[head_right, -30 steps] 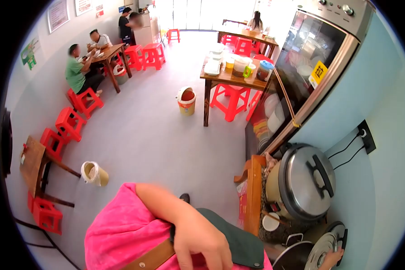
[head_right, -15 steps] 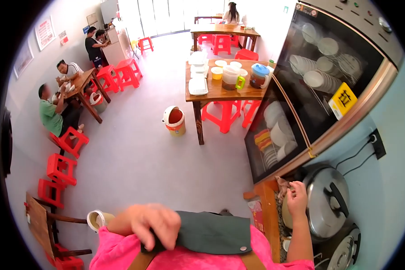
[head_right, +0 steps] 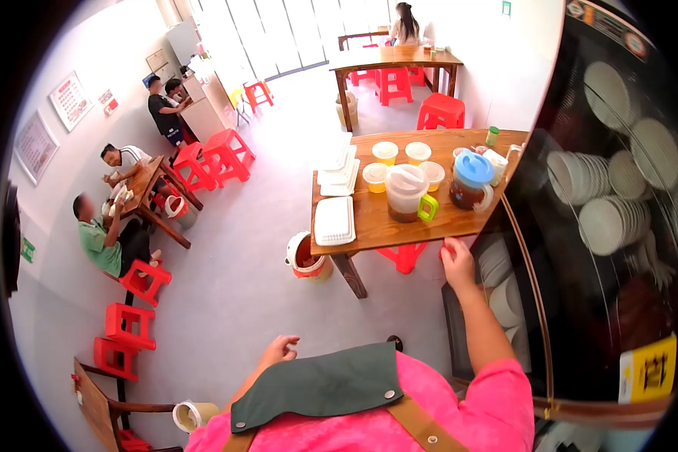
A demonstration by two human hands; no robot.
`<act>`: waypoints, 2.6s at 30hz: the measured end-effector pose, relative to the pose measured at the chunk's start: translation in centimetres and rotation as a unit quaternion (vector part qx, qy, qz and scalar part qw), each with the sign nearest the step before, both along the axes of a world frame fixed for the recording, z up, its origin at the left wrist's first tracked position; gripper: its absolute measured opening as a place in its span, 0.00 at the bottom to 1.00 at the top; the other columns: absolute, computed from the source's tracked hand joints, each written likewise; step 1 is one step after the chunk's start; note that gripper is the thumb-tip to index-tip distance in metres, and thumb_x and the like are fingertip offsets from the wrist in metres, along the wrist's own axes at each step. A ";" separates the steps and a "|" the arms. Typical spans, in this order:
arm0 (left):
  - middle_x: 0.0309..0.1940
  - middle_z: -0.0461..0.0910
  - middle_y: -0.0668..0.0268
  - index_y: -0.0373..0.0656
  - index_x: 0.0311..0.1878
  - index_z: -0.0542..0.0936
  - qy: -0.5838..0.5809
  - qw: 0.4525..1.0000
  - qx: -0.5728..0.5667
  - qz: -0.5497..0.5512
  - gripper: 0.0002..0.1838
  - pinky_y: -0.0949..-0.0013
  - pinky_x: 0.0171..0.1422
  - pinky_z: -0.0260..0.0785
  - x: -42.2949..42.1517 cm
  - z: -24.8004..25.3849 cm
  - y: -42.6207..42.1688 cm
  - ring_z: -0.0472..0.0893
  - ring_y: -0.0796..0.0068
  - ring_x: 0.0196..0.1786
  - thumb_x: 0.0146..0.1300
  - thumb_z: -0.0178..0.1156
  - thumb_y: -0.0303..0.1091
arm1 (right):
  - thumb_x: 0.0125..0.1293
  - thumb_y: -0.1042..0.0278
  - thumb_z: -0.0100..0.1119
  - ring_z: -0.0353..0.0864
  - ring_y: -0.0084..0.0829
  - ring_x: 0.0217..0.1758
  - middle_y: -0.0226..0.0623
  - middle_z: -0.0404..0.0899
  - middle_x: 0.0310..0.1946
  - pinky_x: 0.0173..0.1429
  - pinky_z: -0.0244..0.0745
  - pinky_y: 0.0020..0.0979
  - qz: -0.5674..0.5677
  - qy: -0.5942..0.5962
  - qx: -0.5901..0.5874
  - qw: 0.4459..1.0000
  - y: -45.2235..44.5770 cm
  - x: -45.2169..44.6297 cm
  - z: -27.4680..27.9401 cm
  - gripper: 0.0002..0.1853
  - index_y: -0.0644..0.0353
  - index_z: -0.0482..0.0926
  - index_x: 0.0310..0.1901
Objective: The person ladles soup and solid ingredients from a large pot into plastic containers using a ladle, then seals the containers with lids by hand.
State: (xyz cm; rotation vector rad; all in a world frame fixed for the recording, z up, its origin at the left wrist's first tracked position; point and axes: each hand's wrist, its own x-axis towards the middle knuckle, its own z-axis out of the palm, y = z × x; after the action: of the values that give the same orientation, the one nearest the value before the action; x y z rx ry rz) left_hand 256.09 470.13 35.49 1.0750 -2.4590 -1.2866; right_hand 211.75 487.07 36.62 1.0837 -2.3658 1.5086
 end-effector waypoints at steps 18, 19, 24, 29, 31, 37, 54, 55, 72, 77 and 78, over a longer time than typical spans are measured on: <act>0.51 0.70 0.52 0.38 0.52 0.69 0.114 0.951 -0.092 -0.272 0.25 0.61 0.60 0.59 -38.0 -0.1 -19.8 0.67 0.55 0.56 0.49 0.61 0.34 | 0.59 0.66 0.51 0.73 0.47 0.40 0.49 0.74 0.34 0.43 0.68 0.37 -0.043 -0.089 0.213 0.972 -8.5 -12.4 -3.9 0.10 0.63 0.71 0.38; 0.51 0.69 0.51 0.37 0.52 0.69 0.103 0.956 -0.089 -0.260 0.27 0.62 0.61 0.59 -40.6 -0.9 -20.6 0.66 0.55 0.57 0.48 0.62 0.36 | 0.59 0.66 0.52 0.74 0.47 0.40 0.49 0.74 0.34 0.43 0.68 0.36 -0.056 -0.107 0.216 0.969 -8.0 -12.3 -3.6 0.10 0.63 0.71 0.39; 0.62 0.54 0.52 0.45 0.59 0.63 -0.059 0.951 -0.199 -0.230 0.40 0.56 0.65 0.52 -49.8 -1.3 -22.8 0.54 0.51 0.65 0.41 0.67 0.46 | 0.59 0.65 0.54 0.74 0.45 0.41 0.48 0.75 0.36 0.43 0.68 0.36 -0.108 -0.192 0.244 0.944 -5.9 -12.7 -3.1 0.12 0.63 0.72 0.41; 0.68 0.42 0.56 0.59 0.64 0.56 -0.186 0.924 -0.246 -0.227 0.49 0.43 0.67 0.40 -51.7 1.7 -23.0 0.40 0.50 0.69 0.36 0.69 0.51 | 0.60 0.70 0.52 0.71 0.23 0.21 0.34 0.74 0.25 0.27 0.65 0.25 -0.108 -0.083 0.183 0.974 -3.5 -14.4 -6.4 0.10 0.63 0.71 0.42; 0.67 0.44 0.57 0.62 0.64 0.57 -0.195 0.923 -0.247 -0.220 0.47 0.42 0.65 0.45 -52.5 -0.6 -23.3 0.43 0.50 0.69 0.36 0.69 0.50 | 0.58 0.72 0.55 0.71 0.22 0.23 0.32 0.75 0.27 0.28 0.67 0.24 -0.134 -0.179 0.174 0.959 -3.2 -14.7 -6.8 0.12 0.63 0.72 0.44; 0.60 0.54 0.58 0.65 0.59 0.63 -0.150 0.931 -0.219 -0.249 0.42 0.44 0.57 0.58 -51.3 -2.3 -22.7 0.55 0.51 0.62 0.35 0.69 0.46 | 0.55 0.77 0.57 0.69 0.22 0.31 0.32 0.72 0.34 0.34 0.67 0.21 -0.222 -0.001 -0.020 0.975 -3.6 -10.8 -3.3 0.11 0.63 0.73 0.41; 0.64 0.50 0.49 0.62 0.65 0.56 -0.075 0.914 -0.204 -0.343 0.47 0.46 0.54 0.61 -41.8 -0.5 -16.3 0.53 0.46 0.64 0.38 0.68 0.49 | 0.65 0.62 0.47 0.66 0.20 0.16 0.31 0.71 0.20 0.19 0.62 0.23 0.027 -0.475 0.172 0.863 -17.9 -6.7 -7.6 0.10 0.60 0.68 0.32; 0.64 0.50 0.49 0.62 0.65 0.56 -0.079 0.913 -0.202 -0.347 0.47 0.46 0.55 0.61 -41.8 -0.4 -16.3 0.52 0.46 0.65 0.38 0.68 0.50 | 0.65 0.62 0.47 0.66 0.20 0.15 0.31 0.71 0.20 0.19 0.62 0.22 0.076 -0.488 0.133 0.859 -17.7 -7.8 -10.0 0.11 0.60 0.68 0.31; 0.65 0.50 0.50 0.63 0.63 0.60 -0.095 0.910 -0.197 -0.352 0.44 0.48 0.55 0.63 -41.9 0.5 -16.0 0.53 0.44 0.65 0.38 0.67 0.54 | 0.57 0.59 0.53 0.69 0.25 0.14 0.35 0.71 0.11 0.19 0.64 0.27 0.069 -0.300 0.273 0.911 -19.6 -7.6 -6.1 0.18 0.65 0.72 0.18; 0.64 0.52 0.50 0.64 0.63 0.60 -0.097 0.908 -0.234 -0.333 0.45 0.49 0.55 0.64 -42.5 -1.1 -15.5 0.55 0.44 0.64 0.38 0.65 0.57 | 0.50 0.61 0.55 0.70 0.30 0.15 0.41 0.71 0.12 0.24 0.65 0.34 0.042 -0.246 0.258 0.933 -19.1 -8.6 -9.1 0.16 0.68 0.74 0.18; 0.64 0.52 0.50 0.64 0.62 0.61 -0.088 0.907 -0.242 -0.334 0.43 0.48 0.54 0.64 -42.6 -1.5 -15.5 0.56 0.43 0.63 0.39 0.64 0.58 | 0.50 0.62 0.56 0.69 0.28 0.16 0.40 0.71 0.12 0.24 0.65 0.33 0.038 -0.242 0.243 0.938 -19.1 -8.5 -9.1 0.15 0.68 0.73 0.17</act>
State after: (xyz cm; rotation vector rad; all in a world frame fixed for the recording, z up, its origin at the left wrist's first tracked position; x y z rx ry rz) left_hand 213.52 454.59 34.03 0.2260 -3.1837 -0.6110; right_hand 203.29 467.94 27.56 0.9741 -3.1994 1.3684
